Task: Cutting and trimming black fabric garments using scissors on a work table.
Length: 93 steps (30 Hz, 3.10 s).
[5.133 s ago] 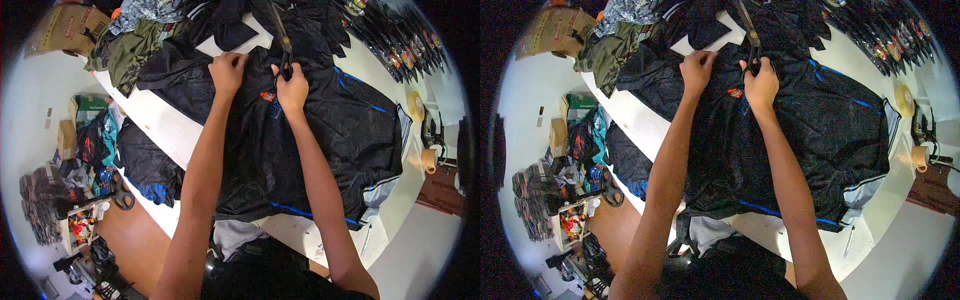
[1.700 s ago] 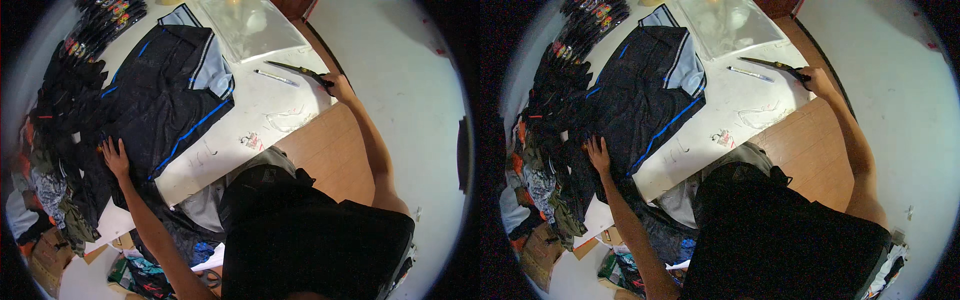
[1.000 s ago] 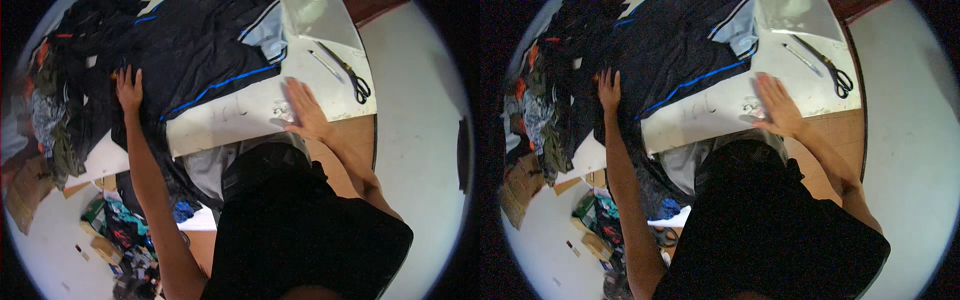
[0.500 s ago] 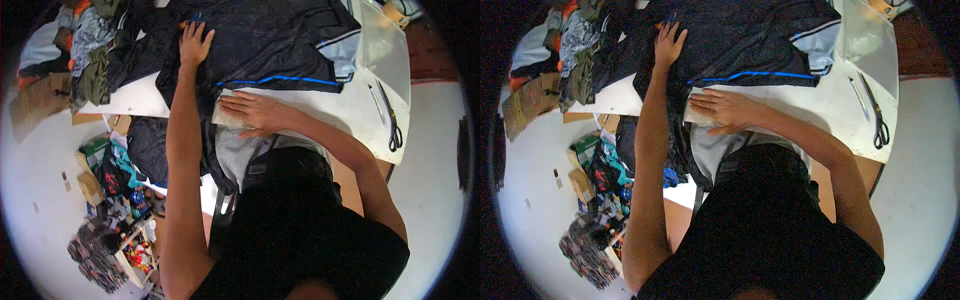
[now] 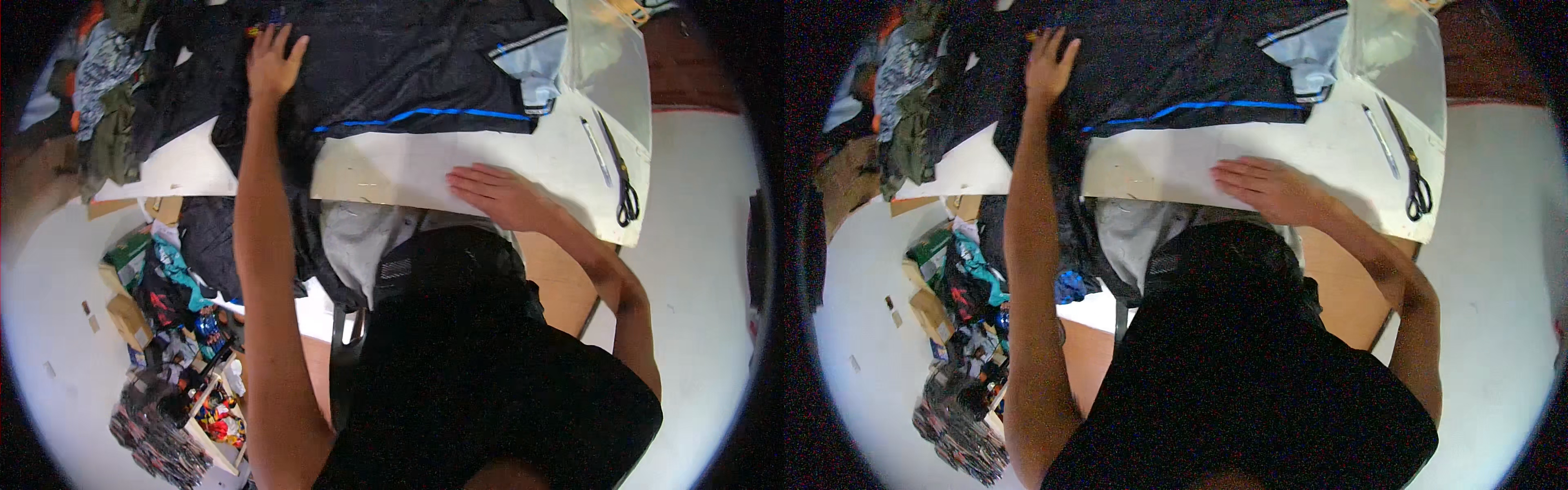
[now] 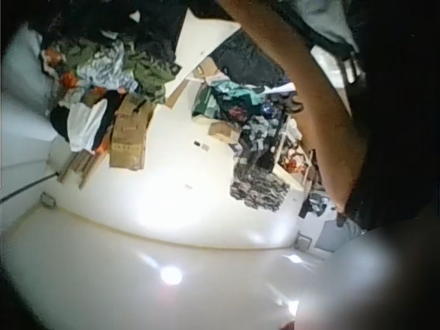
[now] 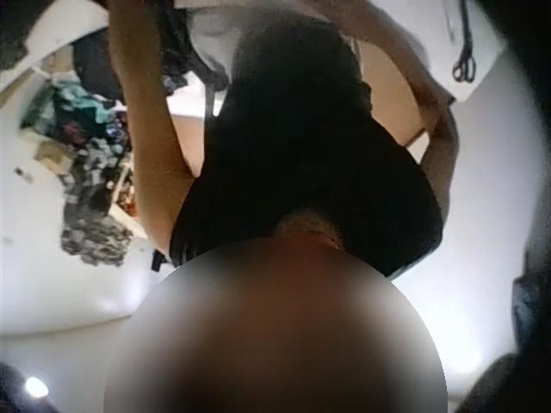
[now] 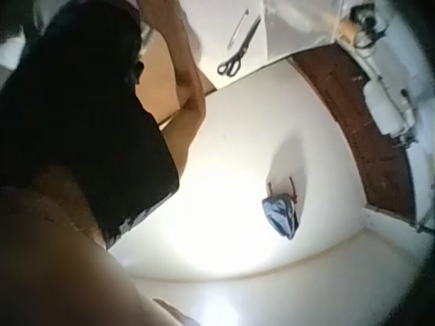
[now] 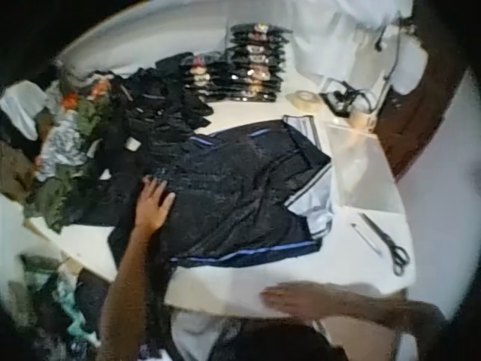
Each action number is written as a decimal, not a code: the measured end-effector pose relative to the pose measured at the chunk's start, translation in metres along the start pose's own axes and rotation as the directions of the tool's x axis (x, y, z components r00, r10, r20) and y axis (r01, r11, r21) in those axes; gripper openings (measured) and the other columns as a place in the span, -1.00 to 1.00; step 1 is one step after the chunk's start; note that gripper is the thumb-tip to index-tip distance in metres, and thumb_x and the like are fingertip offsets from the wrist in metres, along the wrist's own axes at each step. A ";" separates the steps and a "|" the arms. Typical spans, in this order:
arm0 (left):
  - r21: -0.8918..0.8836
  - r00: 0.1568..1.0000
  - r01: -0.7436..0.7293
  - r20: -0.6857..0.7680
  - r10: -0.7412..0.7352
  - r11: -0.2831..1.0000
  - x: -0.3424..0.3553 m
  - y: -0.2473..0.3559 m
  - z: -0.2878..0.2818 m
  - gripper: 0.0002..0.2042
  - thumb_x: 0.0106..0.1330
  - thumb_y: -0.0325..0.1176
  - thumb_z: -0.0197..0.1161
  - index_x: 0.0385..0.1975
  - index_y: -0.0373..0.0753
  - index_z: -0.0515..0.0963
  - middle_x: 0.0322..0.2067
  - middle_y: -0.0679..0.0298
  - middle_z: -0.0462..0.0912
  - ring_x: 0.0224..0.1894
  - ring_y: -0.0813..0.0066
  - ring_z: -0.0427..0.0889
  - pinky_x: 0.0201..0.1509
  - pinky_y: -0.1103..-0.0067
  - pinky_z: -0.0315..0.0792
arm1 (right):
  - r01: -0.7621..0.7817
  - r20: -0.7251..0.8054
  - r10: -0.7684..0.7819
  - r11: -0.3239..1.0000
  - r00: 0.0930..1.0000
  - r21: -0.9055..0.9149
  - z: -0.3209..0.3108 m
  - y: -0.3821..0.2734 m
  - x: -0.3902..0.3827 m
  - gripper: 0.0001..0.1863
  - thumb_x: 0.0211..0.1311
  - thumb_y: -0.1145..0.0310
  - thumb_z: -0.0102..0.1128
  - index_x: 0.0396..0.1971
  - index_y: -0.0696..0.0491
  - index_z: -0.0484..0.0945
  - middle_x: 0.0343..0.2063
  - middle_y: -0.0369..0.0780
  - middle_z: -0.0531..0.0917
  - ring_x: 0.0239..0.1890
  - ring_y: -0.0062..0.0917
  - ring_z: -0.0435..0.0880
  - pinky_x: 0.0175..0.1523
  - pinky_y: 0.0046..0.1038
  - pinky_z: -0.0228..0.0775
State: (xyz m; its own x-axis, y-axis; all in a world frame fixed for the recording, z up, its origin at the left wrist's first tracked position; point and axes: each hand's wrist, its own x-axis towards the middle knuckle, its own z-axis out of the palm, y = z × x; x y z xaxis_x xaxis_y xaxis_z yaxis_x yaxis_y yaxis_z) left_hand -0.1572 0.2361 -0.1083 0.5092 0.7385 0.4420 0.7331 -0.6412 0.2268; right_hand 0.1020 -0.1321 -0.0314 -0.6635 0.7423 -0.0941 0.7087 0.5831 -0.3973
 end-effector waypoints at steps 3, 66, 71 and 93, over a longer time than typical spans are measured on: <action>-0.013 0.988 -0.117 -0.100 0.115 0.993 0.002 -0.002 0.002 -0.49 0.21 0.10 0.03 0.03 -0.10 0.44 0.12 0.02 0.33 0.20 0.07 0.25 0.24 0.27 0.13 | -0.241 -0.056 0.242 0.970 0.969 0.025 0.002 -0.015 -0.070 -0.38 -0.10 0.55 0.06 0.11 0.13 0.30 0.20 -0.17 0.27 0.28 -0.42 0.18 0.36 -0.33 -0.04; -0.550 0.845 -0.453 -0.015 0.534 0.702 -0.057 0.308 -0.038 -0.76 0.13 -0.33 0.24 -0.21 -0.24 0.55 -0.04 0.18 0.48 0.10 0.22 0.37 0.22 0.21 0.10 | -0.926 -0.360 0.930 0.072 -0.071 0.370 0.117 -0.053 -0.305 -0.46 0.18 0.14 0.05 0.08 0.17 0.33 -0.27 0.02 0.58 -0.27 -0.23 0.58 -0.15 -0.34 0.40; -0.536 0.847 -0.459 -0.022 0.531 0.709 -0.057 0.307 -0.038 -0.76 0.13 -0.34 0.23 -0.21 -0.25 0.55 -0.07 0.19 0.50 0.08 0.22 0.38 0.22 0.22 0.10 | -0.852 -0.504 0.812 0.017 -0.293 0.523 0.028 -0.047 -0.286 -0.48 0.11 0.37 0.08 0.13 0.05 0.29 -0.17 -0.10 0.54 -0.14 -0.25 0.54 -0.08 -0.33 0.37; -0.555 0.877 -0.405 -0.011 0.481 0.726 -0.066 0.292 -0.033 -0.76 0.12 -0.34 0.23 -0.23 -0.27 0.55 -0.09 0.17 0.51 0.04 0.20 0.41 0.20 0.23 0.13 | -0.329 -0.498 0.867 0.461 -0.033 0.824 -0.087 -0.028 -0.223 -0.76 0.20 0.48 0.09 -0.12 0.18 0.49 -0.16 -0.23 0.58 -0.43 -0.67 0.54 -0.28 -0.64 0.46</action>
State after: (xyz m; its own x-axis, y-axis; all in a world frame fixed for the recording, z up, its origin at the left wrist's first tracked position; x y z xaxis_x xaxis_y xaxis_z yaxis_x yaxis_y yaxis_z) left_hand 0.0088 -0.0069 -0.0424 0.7939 0.3371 0.5061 0.0757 -0.8806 0.4678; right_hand 0.2510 -0.2846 0.0799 0.7554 0.6454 0.1131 0.3471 -0.2477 -0.9045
